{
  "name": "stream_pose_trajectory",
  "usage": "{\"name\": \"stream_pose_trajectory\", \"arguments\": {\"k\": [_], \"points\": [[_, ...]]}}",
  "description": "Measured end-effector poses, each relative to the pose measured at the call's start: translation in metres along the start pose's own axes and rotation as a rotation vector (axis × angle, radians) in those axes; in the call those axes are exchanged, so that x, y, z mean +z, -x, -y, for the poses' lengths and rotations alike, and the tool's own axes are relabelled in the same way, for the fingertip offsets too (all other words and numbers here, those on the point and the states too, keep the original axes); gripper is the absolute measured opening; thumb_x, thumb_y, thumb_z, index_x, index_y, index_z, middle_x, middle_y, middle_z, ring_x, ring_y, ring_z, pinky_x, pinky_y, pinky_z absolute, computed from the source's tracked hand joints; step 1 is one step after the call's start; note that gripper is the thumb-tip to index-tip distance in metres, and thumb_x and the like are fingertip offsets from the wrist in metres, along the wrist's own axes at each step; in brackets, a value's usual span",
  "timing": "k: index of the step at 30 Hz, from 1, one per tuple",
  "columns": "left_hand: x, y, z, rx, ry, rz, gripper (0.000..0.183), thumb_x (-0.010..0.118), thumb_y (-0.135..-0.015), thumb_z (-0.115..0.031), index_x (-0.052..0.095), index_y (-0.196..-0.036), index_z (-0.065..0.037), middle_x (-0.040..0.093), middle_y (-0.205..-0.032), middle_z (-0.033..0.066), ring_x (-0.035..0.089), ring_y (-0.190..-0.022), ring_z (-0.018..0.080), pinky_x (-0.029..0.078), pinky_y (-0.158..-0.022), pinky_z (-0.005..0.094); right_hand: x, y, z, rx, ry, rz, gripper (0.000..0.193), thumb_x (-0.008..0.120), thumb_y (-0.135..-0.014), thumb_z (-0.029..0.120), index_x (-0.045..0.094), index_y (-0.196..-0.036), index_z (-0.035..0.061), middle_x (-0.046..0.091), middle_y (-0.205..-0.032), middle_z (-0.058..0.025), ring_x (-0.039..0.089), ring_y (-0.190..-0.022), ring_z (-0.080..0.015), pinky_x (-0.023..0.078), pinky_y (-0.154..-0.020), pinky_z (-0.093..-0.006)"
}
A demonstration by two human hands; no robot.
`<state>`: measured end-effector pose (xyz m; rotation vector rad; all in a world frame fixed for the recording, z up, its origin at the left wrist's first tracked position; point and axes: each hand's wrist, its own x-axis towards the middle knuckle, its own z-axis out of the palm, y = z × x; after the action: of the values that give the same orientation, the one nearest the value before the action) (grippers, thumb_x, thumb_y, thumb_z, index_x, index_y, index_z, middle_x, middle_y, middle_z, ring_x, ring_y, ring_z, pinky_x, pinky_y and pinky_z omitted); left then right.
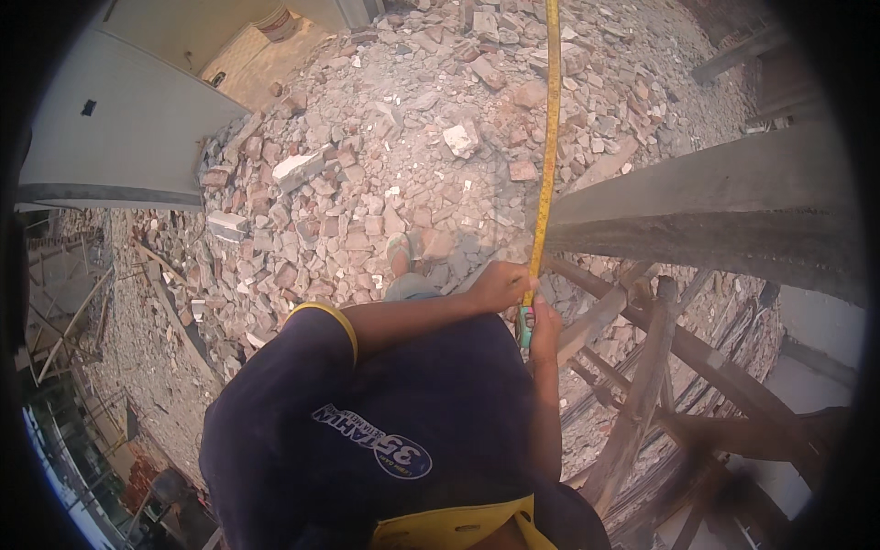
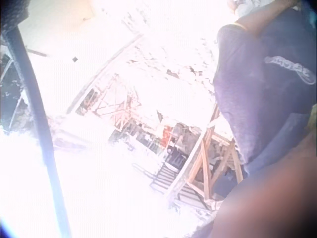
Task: The person uses a tape measure to measure the height of a concrete pillar at a construction site. They extend the tape measure vertically along the pillar and mark measurements with a pink marker while another worker sits on a wooden scaffold nearby.
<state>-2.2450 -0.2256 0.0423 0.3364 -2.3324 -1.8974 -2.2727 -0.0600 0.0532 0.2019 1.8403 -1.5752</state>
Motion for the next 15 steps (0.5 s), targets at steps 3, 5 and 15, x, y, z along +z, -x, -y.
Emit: {"name": "stream_pose_trajectory", "arguments": {"k": [3,5,15], "points": [[0.001,0.017,0.021,-0.122,0.067,-0.091,0.035,0.065,-0.088,-0.031,0.062,-0.072,0.0,0.059,-0.066,0.0185,0.056,-0.056,0.0285,0.044,-0.058,0.0394,0.014,-0.009,-0.003,0.117,0.055,-0.027,0.049,0.041,-0.102,0.04,0.065,-0.085,0.0008,0.064,-0.065,-0.009,0.058,-0.049,-0.0147,0.045,-0.047,-0.0285],[-0.003,0.017,0.033,-0.283,0.075,-0.131,0.037,0.065,-0.087,-0.033,0.062,-0.071,0.0,0.06,-0.066,0.0196,0.057,-0.058,0.0309,0.044,-0.059,0.0415,0.019,-0.015,-0.008,0.16,0.131,0.005,0.055,0.036,-0.102,0.045,0.063,-0.097,-0.0029,0.065,-0.07,-0.0118,0.059,-0.052,-0.0173,0.047,-0.049,-0.0299],[-0.021,0.046,0.073,-0.571,0.021,-0.194,0.032,0.06,-0.083,-0.032,0.068,-0.076,-0.002,0.068,-0.079,0.0202,0.066,-0.078,0.0357,0.05,-0.072,0.0446,0.07,-0.04,-0.024,0.346,0.144,0.114,0.066,0.031,-0.101,0.051,0.047,-0.129,-0.0061,0.063,-0.081,-0.0135,0.061,-0.06,-0.0199,0.049,-0.051,-0.0314]]}}
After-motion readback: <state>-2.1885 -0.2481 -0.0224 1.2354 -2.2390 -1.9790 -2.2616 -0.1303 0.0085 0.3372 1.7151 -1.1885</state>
